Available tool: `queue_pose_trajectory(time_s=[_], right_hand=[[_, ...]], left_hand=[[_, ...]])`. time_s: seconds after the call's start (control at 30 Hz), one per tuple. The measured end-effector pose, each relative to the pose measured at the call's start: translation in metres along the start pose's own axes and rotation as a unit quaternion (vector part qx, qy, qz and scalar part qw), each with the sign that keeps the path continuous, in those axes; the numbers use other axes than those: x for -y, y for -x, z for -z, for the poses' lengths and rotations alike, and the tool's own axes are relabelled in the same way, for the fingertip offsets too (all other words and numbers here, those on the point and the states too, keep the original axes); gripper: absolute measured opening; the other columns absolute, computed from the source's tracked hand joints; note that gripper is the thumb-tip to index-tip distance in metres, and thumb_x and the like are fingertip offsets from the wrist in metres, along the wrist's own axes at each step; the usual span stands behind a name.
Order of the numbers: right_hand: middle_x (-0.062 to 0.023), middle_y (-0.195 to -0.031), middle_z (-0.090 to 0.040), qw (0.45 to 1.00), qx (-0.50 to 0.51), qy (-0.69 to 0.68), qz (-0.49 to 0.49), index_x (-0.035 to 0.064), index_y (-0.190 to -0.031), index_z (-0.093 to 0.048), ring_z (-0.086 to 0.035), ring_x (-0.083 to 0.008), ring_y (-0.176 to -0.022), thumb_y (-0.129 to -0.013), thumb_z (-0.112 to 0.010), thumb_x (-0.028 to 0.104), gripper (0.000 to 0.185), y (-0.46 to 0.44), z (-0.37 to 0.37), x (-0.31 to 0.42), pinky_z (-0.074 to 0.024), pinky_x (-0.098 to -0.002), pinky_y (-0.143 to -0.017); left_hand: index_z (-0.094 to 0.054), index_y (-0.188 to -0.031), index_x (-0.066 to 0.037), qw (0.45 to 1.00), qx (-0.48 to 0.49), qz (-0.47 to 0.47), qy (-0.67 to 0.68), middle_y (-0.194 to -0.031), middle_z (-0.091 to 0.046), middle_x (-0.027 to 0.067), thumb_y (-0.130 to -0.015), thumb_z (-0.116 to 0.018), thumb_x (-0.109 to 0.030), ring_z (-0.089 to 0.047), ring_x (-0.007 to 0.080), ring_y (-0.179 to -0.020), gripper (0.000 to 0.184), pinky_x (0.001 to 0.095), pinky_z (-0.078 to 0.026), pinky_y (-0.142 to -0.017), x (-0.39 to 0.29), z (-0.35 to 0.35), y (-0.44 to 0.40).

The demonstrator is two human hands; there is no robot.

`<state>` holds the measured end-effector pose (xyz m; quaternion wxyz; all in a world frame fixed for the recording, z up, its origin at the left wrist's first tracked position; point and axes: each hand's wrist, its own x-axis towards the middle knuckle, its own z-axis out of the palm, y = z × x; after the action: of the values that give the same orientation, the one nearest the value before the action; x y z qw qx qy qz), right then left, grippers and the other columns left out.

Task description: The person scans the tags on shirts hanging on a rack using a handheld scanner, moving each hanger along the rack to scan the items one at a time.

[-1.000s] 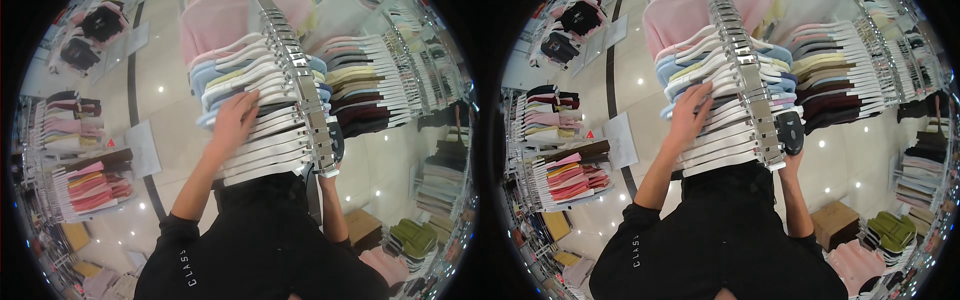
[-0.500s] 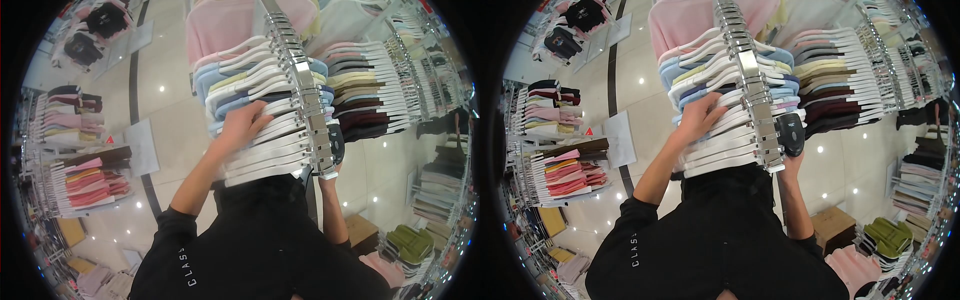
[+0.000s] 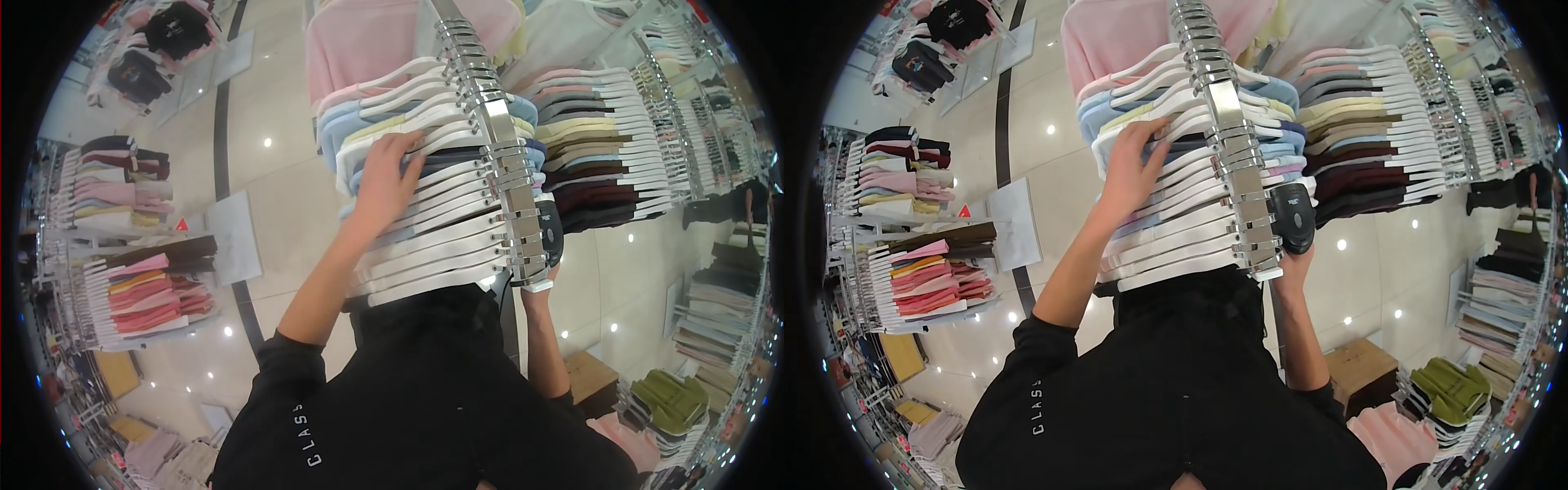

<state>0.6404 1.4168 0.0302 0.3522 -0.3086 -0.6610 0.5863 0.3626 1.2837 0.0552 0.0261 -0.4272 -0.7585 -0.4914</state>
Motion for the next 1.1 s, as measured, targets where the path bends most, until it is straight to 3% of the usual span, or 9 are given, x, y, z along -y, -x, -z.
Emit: queue_pose_trajectory(time_s=[0.3, 0.4, 0.57, 0.7, 0.8, 0.87, 1.0, 1.07, 1.1], right_hand=[[-0.0064, -0.112, -0.070, 1.000, -0.011, -0.024, 0.012, 0.0007, -0.119, -0.063, -0.065, -0.0151, -0.103, -0.083, -0.068, 0.001, 0.036, 0.001, -0.009, 0.011, -0.0492, -0.0318, -0.094], [-0.0070, -0.109, -0.071, 1.000, -0.011, -0.029, 0.001, -0.0008, -0.116, -0.065, -0.065, -0.0153, -0.101, -0.082, -0.064, -0.002, 0.034, 0.001, -0.007, 0.010, -0.0496, -0.0319, -0.092], [-0.0088, -0.104, -0.072, 1.000, -0.012, -0.016, -0.014, -0.0040, -0.110, -0.067, -0.067, -0.0166, -0.097, -0.077, -0.057, -0.009, 0.035, 0.003, 0.000, 0.002, -0.0502, -0.0322, -0.090], [-0.0094, -0.100, -0.073, 0.996, -0.016, -0.056, -0.068, -0.0049, -0.106, -0.068, -0.069, -0.0173, -0.094, -0.076, -0.054, -0.012, 0.034, 0.001, -0.004, 0.012, -0.0507, -0.0323, -0.088], [-0.0086, -0.098, -0.073, 0.995, -0.021, -0.058, -0.077, -0.0044, -0.105, -0.068, -0.069, -0.0168, -0.091, -0.078, -0.057, -0.010, 0.030, -0.001, -0.002, 0.004, -0.0515, -0.0316, -0.086], [-0.0084, -0.096, -0.073, 0.995, -0.025, -0.057, -0.076, -0.0044, -0.105, -0.068, -0.069, -0.0165, -0.090, -0.079, -0.059, -0.008, 0.028, -0.003, -0.003, 0.004, -0.0518, -0.0313, -0.085], [-0.0086, -0.093, -0.073, 0.995, -0.043, -0.055, -0.073, -0.0042, -0.104, -0.068, -0.070, -0.0162, -0.089, -0.081, -0.062, -0.005, 0.023, -0.002, -0.009, 0.009, -0.0524, -0.0306, -0.084], [-0.0092, -0.094, -0.074, 0.995, -0.038, -0.056, -0.072, -0.0045, -0.104, -0.068, -0.070, -0.0169, -0.090, -0.080, -0.061, -0.006, 0.025, -0.003, -0.010, 0.012, -0.0526, -0.0313, -0.084], [-0.0099, -0.095, -0.074, 0.995, -0.038, -0.056, -0.074, -0.0047, -0.104, -0.068, -0.070, -0.0176, -0.090, -0.079, -0.059, -0.008, 0.027, -0.003, -0.009, 0.013, -0.0527, -0.0319, -0.085]], left_hand=[[-0.064, -0.116, 0.001, 0.972, 0.205, 0.118, 0.011, -0.088, -0.069, 0.0151, -0.089, -0.075, -0.025, -0.064, 0.0333, -0.082, 0.039, 0.0395, -0.050, -0.077, 0.005, -0.001, -0.028], [-0.065, -0.111, 0.001, 0.957, 0.231, 0.152, 0.086, -0.087, -0.068, 0.0130, -0.092, -0.073, -0.028, -0.064, 0.0268, -0.080, 0.035, 0.0383, -0.048, -0.073, -0.004, 0.005, -0.021], [-0.067, -0.112, 0.000, 0.938, 0.202, 0.163, 0.230, -0.098, -0.068, 0.0147, -0.100, -0.060, -0.026, -0.063, 0.0226, -0.092, 0.030, 0.0373, -0.048, -0.085, -0.012, 0.009, -0.002], [-0.065, -0.120, 0.000, 0.952, 0.234, 0.104, 0.170, -0.099, -0.067, 0.0127, -0.102, -0.054, -0.019, -0.061, 0.0224, -0.096, 0.028, 0.0358, -0.047, -0.090, -0.008, 0.014, -0.006], [-0.067, -0.116, -0.001, 0.972, 0.232, 0.023, 0.036, -0.102, -0.066, 0.0157, -0.098, -0.061, -0.017, -0.062, 0.0313, -0.099, 0.025, 0.0389, -0.048, -0.091, -0.004, 0.018, -0.013], [-0.067, -0.116, -0.003, 0.994, 0.015, -0.075, -0.081, -0.106, -0.064, 0.0148, -0.091, -0.070, -0.017, -0.061, 0.0349, -0.098, 0.029, 0.0416, -0.049, -0.090, -0.008, 0.015, -0.017], [-0.065, -0.119, -0.007, 0.985, -0.028, -0.098, -0.138, -0.113, -0.062, 0.0133, -0.084, -0.078, -0.017, -0.061, 0.0337, -0.102, 0.038, 0.0425, -0.050, -0.088, 0.004, 0.011, -0.037], [-0.061, -0.122, -0.007, 0.993, 0.098, 0.000, -0.070, -0.116, -0.061, 0.0143, -0.082, -0.080, -0.019, -0.058, 0.0342, -0.108, 0.046, 0.0433, -0.049, -0.090, 0.014, 0.002, -0.037], [-0.061, -0.119, -0.005, 0.993, 0.043, -0.055, -0.094, -0.115, -0.061, 0.0149, -0.080, -0.081, -0.020, -0.057, 0.0350, -0.110, 0.047, 0.0436, -0.049, -0.091, 0.012, -0.003, -0.037]])
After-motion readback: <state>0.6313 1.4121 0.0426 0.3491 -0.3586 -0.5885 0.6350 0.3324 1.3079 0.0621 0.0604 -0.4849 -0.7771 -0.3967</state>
